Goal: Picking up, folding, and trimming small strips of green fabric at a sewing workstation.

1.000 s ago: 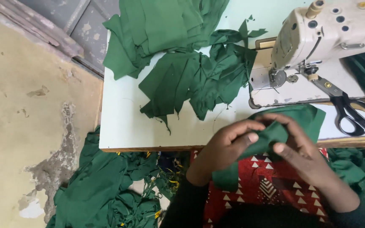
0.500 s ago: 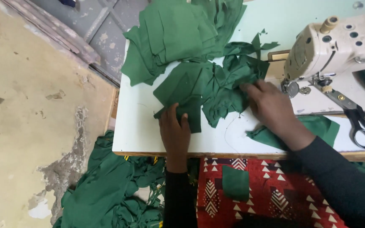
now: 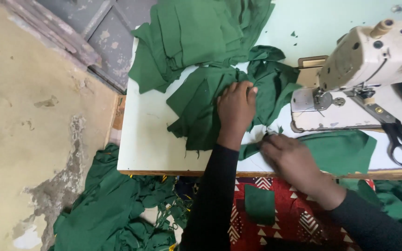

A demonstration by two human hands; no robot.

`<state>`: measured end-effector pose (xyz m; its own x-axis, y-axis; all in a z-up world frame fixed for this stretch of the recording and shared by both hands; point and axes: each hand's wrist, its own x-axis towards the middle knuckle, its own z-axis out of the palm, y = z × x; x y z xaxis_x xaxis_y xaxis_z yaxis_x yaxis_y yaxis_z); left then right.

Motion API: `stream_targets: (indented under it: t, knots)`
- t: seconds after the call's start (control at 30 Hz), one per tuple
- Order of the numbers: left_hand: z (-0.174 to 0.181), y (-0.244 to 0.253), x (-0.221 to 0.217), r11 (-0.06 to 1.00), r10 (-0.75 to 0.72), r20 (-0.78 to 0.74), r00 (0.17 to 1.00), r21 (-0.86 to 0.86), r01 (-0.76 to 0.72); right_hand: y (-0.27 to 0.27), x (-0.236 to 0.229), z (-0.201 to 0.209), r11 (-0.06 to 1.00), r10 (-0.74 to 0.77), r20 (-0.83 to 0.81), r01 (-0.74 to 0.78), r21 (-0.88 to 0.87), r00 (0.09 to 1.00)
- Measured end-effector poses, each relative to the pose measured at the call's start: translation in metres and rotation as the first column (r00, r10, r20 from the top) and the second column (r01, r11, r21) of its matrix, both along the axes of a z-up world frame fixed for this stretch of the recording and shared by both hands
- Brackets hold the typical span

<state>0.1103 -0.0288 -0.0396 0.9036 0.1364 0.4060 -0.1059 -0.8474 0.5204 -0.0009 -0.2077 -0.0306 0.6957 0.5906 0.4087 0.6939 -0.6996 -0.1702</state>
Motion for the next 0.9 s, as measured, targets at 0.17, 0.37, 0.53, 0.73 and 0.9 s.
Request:
stream_targets:
  t: [0.17,0.37,0.53,0.73,0.9]
  knots:
    - [0.033,-0.004,0.023,0.985,-0.126,-0.354,0.927,-0.158,0.074,0.017,0.006,0.014,0.993,-0.008,0.082,-0.002,0.119,0.997]
    - [0.112,0.018,-0.027,0.791,-0.272,-0.138,0.952,-0.596,0.140,0.011,0.012,0.062,0.945,-0.003,-0.163,0.056,0.322,0.987]
    - [0.139,-0.001,-0.109,0.661,-0.544,0.105,0.832,-0.557,0.503,-0.036,-0.007,0.088,0.566,0.389,-0.471,0.198,0.800,0.791]
    - [0.120,-0.046,-0.179,0.562,-0.754,-0.080,0.652,-0.593,0.577,-0.089,-0.064,0.056,0.622,0.553,-0.718,0.365,0.693,0.422]
    - [0.076,-0.057,-0.199,0.791,-0.570,-0.396,0.719,-0.501,0.352,-0.127,-0.091,0.020,0.590,0.234,-0.845,0.621,0.517,0.481]
